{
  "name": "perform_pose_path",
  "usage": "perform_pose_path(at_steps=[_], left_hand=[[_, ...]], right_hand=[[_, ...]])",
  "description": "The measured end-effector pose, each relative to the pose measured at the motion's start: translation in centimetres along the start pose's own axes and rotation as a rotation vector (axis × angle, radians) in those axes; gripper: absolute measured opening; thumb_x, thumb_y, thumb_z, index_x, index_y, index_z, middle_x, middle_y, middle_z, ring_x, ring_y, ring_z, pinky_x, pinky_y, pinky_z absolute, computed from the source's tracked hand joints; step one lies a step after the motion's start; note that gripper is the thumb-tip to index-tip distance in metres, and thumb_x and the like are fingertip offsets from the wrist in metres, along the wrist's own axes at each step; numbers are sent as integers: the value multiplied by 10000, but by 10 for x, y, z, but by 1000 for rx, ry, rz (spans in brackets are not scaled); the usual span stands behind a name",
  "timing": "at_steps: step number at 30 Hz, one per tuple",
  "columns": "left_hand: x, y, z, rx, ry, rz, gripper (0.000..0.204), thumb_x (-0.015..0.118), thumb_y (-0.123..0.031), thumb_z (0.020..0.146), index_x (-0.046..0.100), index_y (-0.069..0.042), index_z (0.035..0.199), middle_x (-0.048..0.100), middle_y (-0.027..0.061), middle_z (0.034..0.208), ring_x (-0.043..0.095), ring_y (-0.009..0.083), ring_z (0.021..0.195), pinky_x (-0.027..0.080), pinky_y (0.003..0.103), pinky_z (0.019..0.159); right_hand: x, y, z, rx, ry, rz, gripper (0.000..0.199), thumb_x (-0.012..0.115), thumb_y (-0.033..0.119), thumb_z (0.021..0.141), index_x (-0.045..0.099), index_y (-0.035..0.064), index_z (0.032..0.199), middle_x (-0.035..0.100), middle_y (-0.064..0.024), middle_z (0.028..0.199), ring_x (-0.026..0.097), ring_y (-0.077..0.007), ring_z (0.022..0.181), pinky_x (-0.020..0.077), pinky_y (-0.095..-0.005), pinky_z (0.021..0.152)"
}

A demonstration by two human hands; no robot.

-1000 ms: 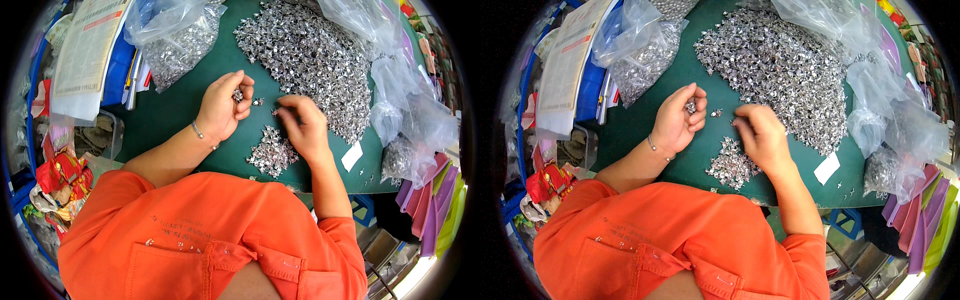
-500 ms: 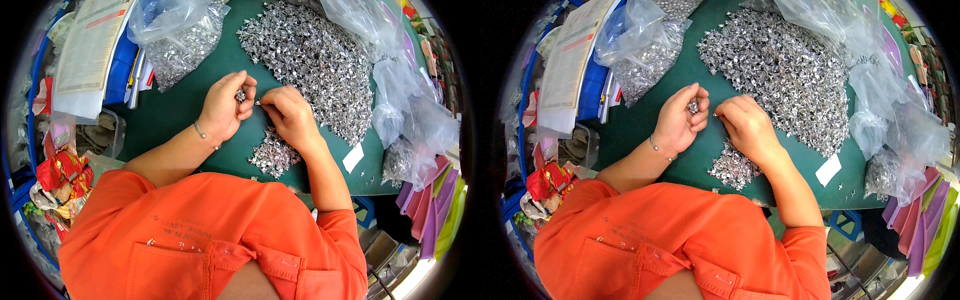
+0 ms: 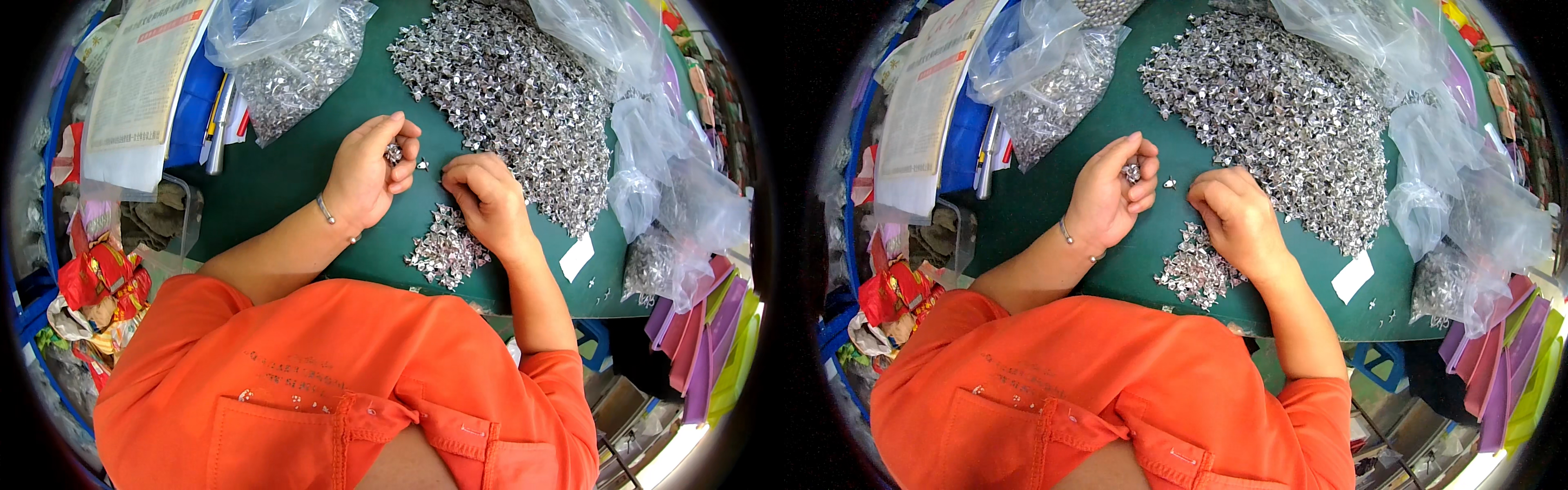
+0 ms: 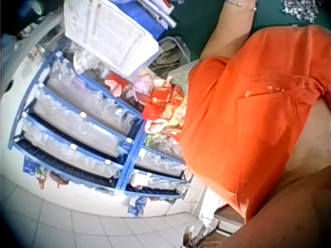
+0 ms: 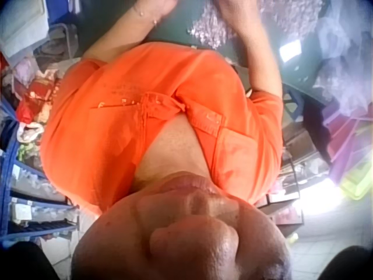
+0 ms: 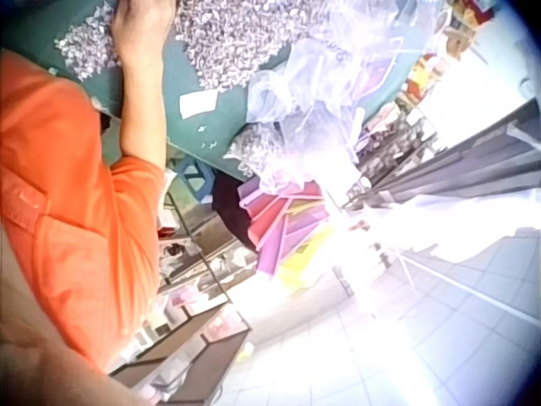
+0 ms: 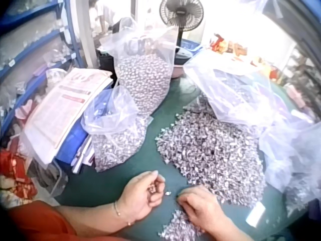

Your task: The person sits at a green table and repeatedly picks up small silver metal pieces from a large pile, separating them into a smaller pile. The hands move items one by one, occasionally adjusting the pile, without using any tools.

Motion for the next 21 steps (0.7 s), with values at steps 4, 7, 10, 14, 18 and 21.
perform_pose_path(at_steps=[4,7,10,14,18,21], left_hand=[[1,0,-1,12,-9,11,266,494,-280,1046,601,-47,973,544,34,770,425,88,526,330,231,469],[-1,1,-1,12,-22,16,266,493,-280,1046,600,-47,973,542,32,770,418,88,524,329,233,469],[2,2,0,26,-18,21,264,491,-278,1047,597,-48,973,538,31,766,413,87,522,327,234,468],[2,1,-1,24,-28,25,263,487,-276,1048,594,-46,975,535,33,762,411,89,518,328,237,467],[1,1,0,19,-21,16,262,486,-274,1048,590,-45,974,532,34,760,409,92,516,327,237,467],[3,1,-1,16,-33,16,262,482,-272,1049,590,-46,972,529,34,759,408,92,516,326,236,468]], right_hand=[[-9,2,-5,34,54,19,137,726,-44,766,654,38,849,678,-103,901,644,-295,829,527,-374,721],[-20,8,1,298,399,344,111,727,-22,784,662,41,848,675,-100,870,642,-291,809,526,-364,703],[0,9,11,77,67,119,129,731,9,798,669,41,906,682,-102,881,642,-307,813,522,-380,729],[20,6,20,-27,-19,-2,180,713,-28,768,651,39,924,670,-106,935,632,-318,870,515,-402,753],[9,5,13,-46,40,-43,196,710,-51,751,652,41,914,656,-101,920,624,-314,853,516,-401,760],[-6,4,7,-53,160,103,185,695,-73,759,652,36,903,660,-105,913,632,-305,860,522,-388,772]])
Point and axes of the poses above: each hand's wrist, its own z-axis towards the middle knuckle, its own x-axis out of the palm, y = z × x, the point moved 1 cm from there along z, towards the middle knuckle
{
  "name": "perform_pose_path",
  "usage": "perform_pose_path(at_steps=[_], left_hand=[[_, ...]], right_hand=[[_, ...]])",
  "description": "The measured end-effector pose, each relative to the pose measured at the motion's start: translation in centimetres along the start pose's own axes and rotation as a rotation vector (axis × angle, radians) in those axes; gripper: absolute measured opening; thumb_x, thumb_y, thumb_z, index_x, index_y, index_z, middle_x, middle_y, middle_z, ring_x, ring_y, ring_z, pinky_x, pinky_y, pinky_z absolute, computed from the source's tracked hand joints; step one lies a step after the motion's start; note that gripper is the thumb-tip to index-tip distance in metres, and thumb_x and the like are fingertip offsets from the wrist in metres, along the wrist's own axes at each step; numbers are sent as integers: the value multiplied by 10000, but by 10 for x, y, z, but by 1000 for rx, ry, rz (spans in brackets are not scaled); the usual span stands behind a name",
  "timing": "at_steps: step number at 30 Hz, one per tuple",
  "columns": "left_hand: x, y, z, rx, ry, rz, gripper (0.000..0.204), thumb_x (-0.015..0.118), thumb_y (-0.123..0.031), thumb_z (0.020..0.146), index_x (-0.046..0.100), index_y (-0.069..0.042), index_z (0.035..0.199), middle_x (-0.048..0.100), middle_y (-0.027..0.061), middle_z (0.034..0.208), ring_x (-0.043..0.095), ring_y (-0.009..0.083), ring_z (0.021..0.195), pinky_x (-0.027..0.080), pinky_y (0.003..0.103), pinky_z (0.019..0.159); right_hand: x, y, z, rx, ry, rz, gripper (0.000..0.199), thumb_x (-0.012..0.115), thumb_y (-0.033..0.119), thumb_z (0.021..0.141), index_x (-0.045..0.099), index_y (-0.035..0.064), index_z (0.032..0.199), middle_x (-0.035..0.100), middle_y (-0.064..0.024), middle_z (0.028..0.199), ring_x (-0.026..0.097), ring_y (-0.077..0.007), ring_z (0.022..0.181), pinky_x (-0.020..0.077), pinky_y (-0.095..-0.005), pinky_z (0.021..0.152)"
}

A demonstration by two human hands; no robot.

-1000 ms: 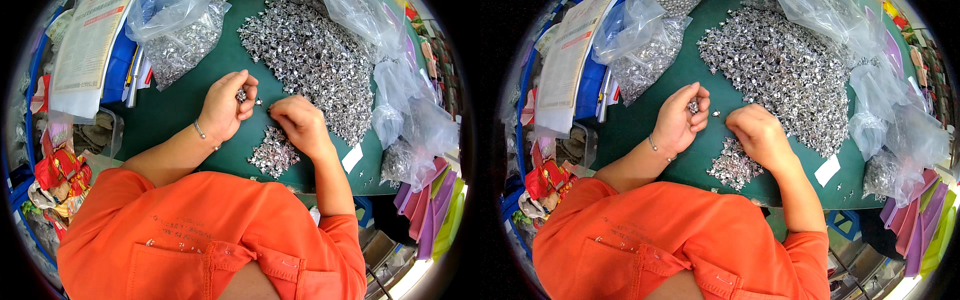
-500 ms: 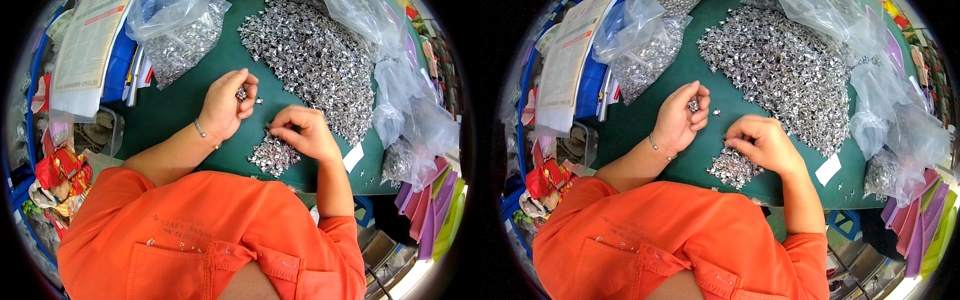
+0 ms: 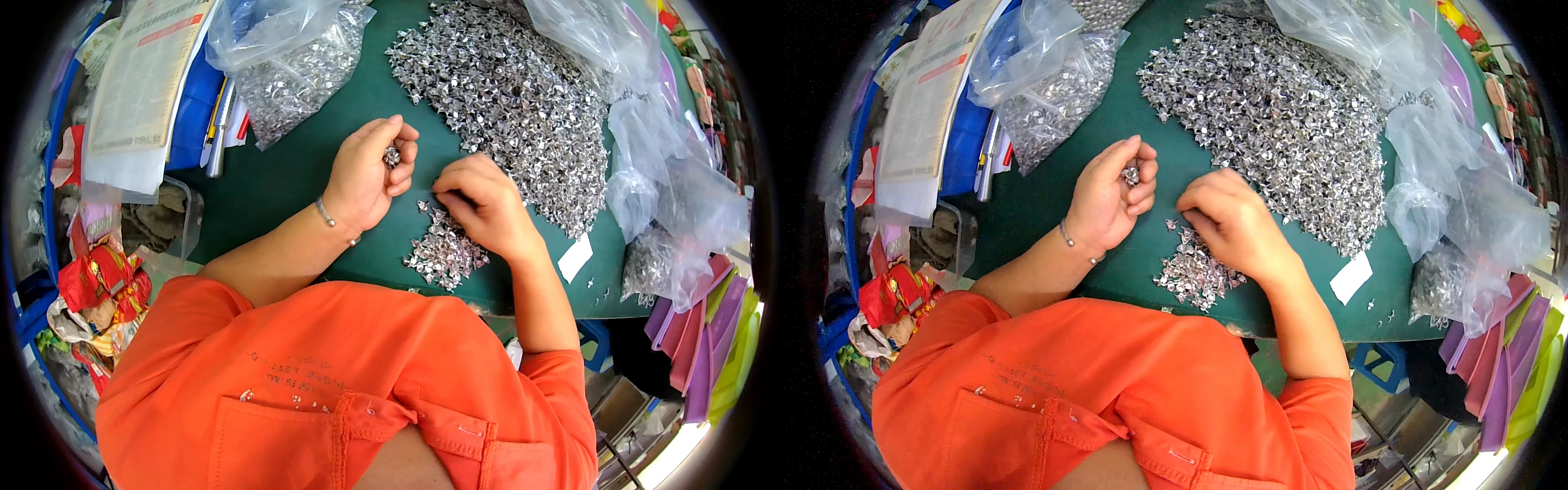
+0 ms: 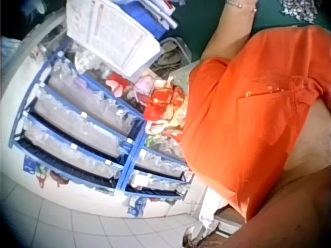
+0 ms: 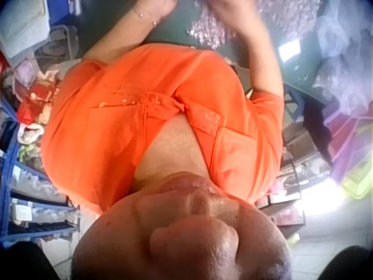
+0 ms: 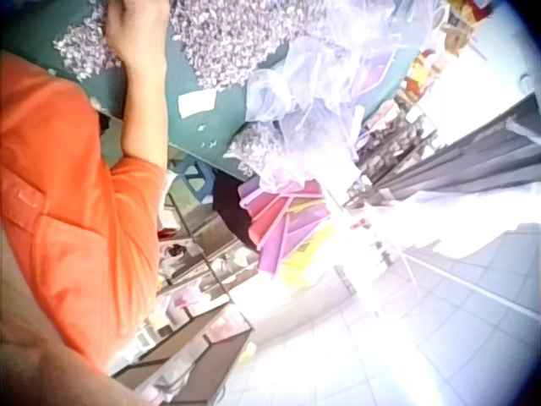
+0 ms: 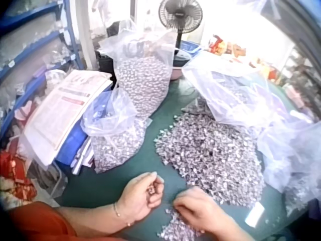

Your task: The person sits at a green table and repeatedly picks up small silver metal pieces from a large pile, separating them into a smaller pile. The hands move items one by one, occasionally adjusting the pile, without using any tools.

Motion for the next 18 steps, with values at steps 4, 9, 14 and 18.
perform_pose_path(at_steps=[4,9,14,18], left_hand=[[-2,1,1,2,16,3,259,479,-270,1051,591,-50,971,529,32,760,409,88,523,325,235,469],[-1,0,0,8,4,8,253,482,-268,1050,593,-55,969,531,26,764,408,84,529,322,232,470],[2,-1,-1,2,-10,7,245,487,-266,1047,596,-60,971,536,21,760,411,82,529,324,231,469],[-2,-1,1,11,14,7,237,499,-264,1042,602,-63,970,536,21,752,421,89,532,328,233,466]], right_hand=[[-10,-8,-9,165,-306,-65,194,643,-108,802,660,22,945,683,-119,925,672,-289,892,539,-362,784],[14,0,-9,62,-161,-81,193,699,-70,774,653,30,933,672,-112,946,641,-312,925,524,-391,807],[9,18,-24,117,-138,81,210,724,-18,791,671,36,987,679,-124,1032,639,-321,967,520,-407,841],[25,25,-32,26,-18,156,210,706,91,866,673,38,1066,651,-140,1182,596,-319,1149,471,-442,994]])
Point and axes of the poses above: each hand's wrist, its own z-axis towards the middle knuckle, its own x-axis out of the palm, y = z × x, the point moved 1 cm from there along z, towards the middle knuckle
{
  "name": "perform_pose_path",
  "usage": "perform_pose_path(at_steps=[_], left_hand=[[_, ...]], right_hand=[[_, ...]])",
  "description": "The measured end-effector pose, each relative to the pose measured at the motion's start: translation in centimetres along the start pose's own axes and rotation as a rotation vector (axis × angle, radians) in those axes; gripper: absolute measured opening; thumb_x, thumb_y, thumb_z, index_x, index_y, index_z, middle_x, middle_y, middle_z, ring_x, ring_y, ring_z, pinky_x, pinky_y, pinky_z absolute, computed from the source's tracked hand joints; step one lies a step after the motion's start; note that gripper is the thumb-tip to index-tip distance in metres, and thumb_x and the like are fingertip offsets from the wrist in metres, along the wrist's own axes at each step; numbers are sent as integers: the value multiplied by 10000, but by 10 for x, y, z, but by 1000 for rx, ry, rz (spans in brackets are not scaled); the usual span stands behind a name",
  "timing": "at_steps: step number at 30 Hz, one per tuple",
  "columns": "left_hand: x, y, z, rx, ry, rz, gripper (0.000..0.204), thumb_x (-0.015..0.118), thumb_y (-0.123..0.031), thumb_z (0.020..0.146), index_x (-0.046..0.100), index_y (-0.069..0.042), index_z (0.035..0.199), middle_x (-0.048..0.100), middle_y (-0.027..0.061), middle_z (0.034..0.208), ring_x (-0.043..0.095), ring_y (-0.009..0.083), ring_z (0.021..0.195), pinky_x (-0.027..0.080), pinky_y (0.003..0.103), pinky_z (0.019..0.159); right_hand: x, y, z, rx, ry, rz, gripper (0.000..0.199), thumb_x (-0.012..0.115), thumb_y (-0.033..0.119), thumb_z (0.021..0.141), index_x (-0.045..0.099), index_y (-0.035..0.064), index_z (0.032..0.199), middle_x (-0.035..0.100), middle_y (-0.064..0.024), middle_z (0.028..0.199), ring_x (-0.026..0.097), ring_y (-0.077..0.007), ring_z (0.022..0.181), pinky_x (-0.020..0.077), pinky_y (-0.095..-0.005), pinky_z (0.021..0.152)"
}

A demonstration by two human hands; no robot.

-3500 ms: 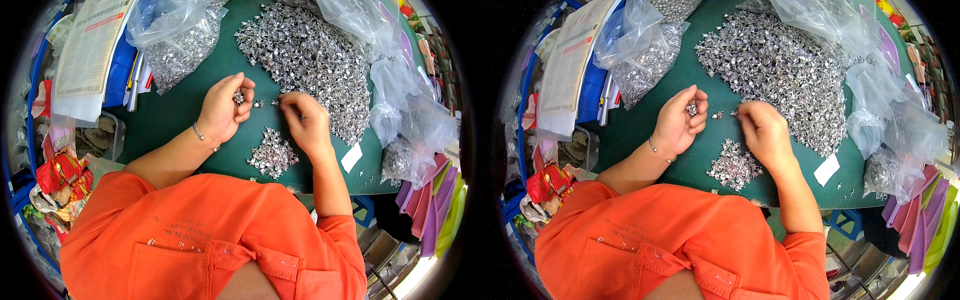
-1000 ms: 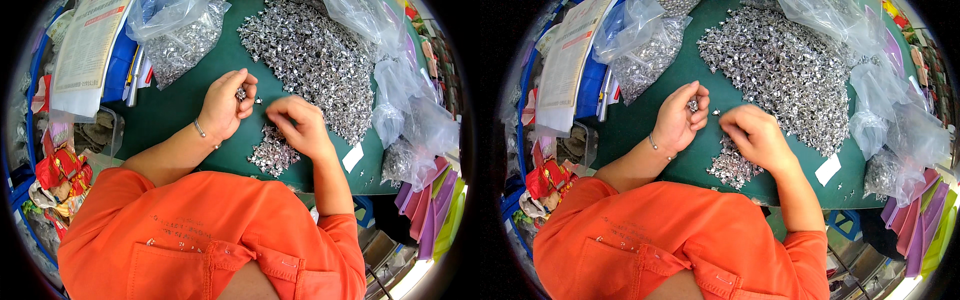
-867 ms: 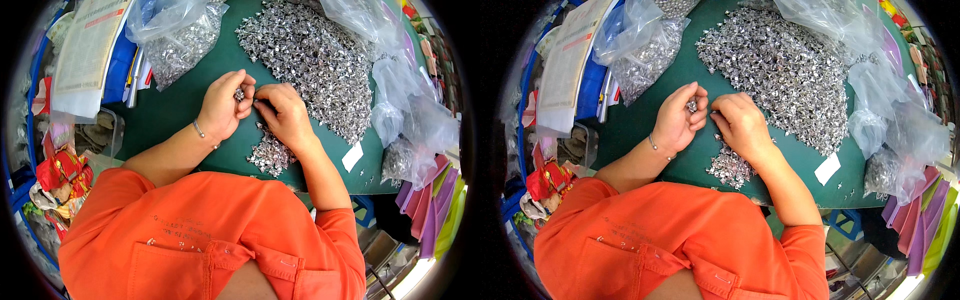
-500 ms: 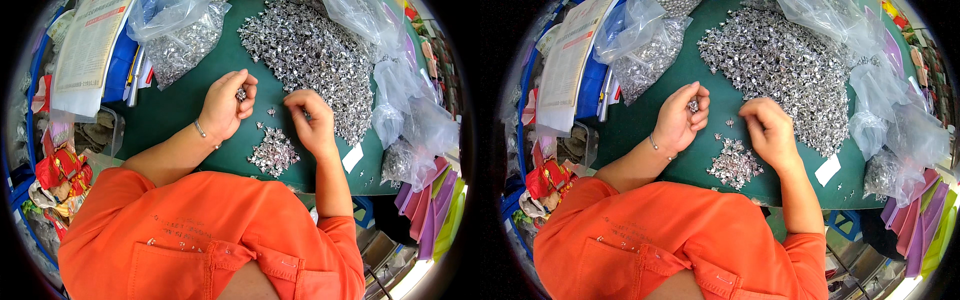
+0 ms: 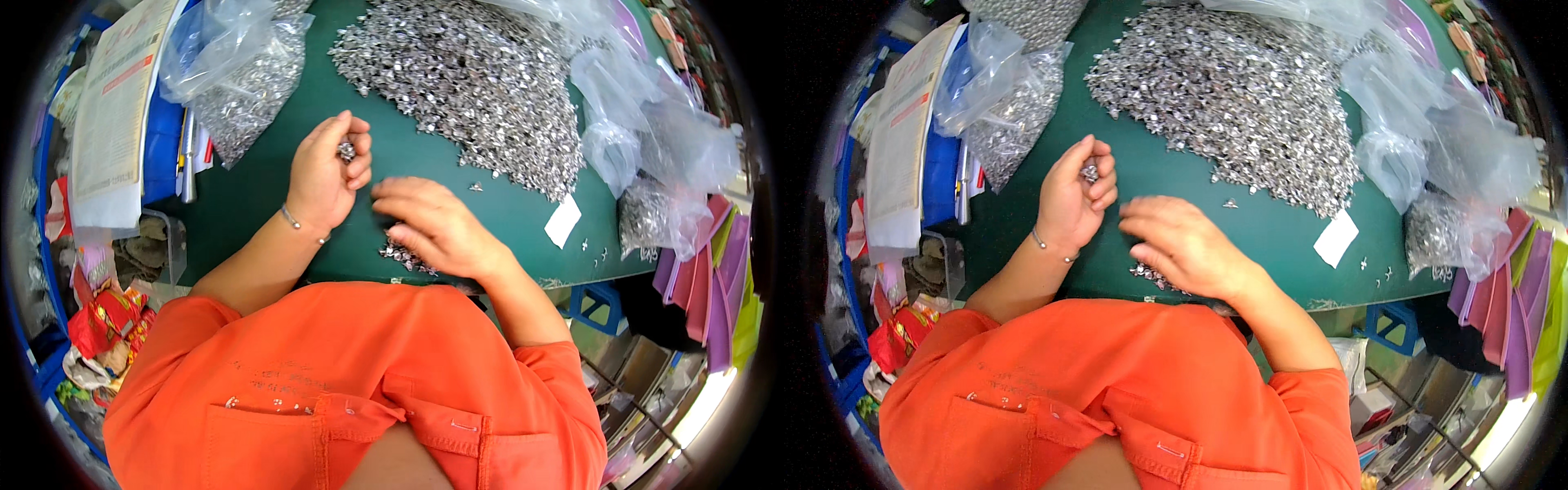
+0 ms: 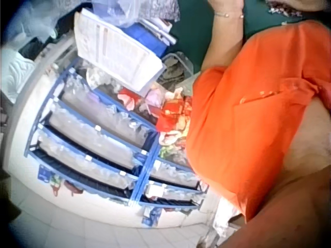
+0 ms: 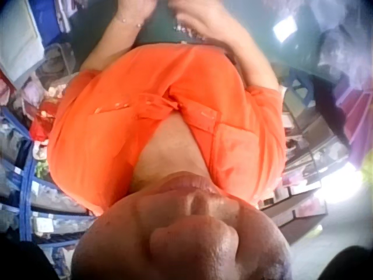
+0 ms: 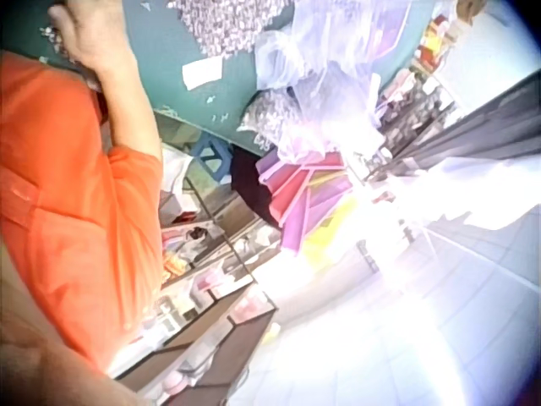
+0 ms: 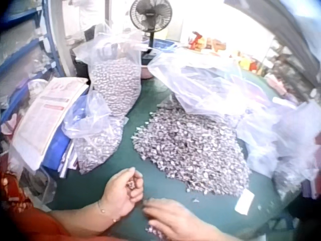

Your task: The person sits at a green table and repeatedly picks up small silver metal pieces from a large pile, separating them into a smaller pile. The hands move items one by one, occasionally adjusting the pile, without using any tools.

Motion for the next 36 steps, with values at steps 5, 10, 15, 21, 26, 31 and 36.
perform_pose_path(at_steps=[5,10,15,21,26,31,36], left_hand=[[3,0,0,2,-34,22,244,495,-262,1043,600,-55,968,535,24,751,415,94,536,325,238,466],[3,-1,-2,2,-24,29,245,492,-259,1044,597,-51,972,535,24,754,415,96,541,324,240,466],[1,-1,0,8,-23,35,247,493,-260,1044,595,-46,974,534,24,761,418,96,547,324,239,468],[0,-1,1,9,-19,37,244,495,-260,1043,591,-44,983,528,22,762,419,92,552,323,237,470],[1,-1,-1,9,-23,42,239,497,-258,1042,591,-45,986,521,22,761,416,90,549,326,236,471],[2,-1,-1,-1,-27,38,238,495,-258,1043,591,-50,983,520,20,760,410,86,544,326,236,471],[1,-2,1,0,-16,42,239,486,-258,1047,592,-53,983,515,18,759,409,83,542,325,236,472]], right_hand=[[-3,10,-23,-9,-4,-16,162,665,94,908,677,26,1055,670,-131,1126,605,-326,1144,475,-432,997],[-34,-9,-48,270,-478,-500,183,629,-67,860,672,15,1018,672,-133,1045,637,-313,1003,511,-380,866],[-35,-16,-60,393,-638,-322,146,658,-72,850,672,10,971,683,-136,937,661,-298,867,534,-347,752],[-28,-12,-63,114,-434,-451,187,719,-86,759,671,25,902,677,-92,880,643,-278,829,517,-356,731],[-33,-4,-79,200,-489,-278,148,669,-112,795,672,1,891,704,-106,936,676,-266,864,538,-336,777],[-31,-17,-98,434,-764,-188,112,648,-67,873,666,-4,964,688,-115,958,665,-197,829,534,-300,754],[-12,-6,-77,169,-458,-477,234,771,-9,763,675,34,972,674,-104,945,628,-290,813,519,-351,734]])
Point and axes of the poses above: each hand's wrist, its own z-axis towards the middle knuckle, its own x-axis out of the palm, y = z × x, the point moved 1 cm from there along z, towards the middle knuckle
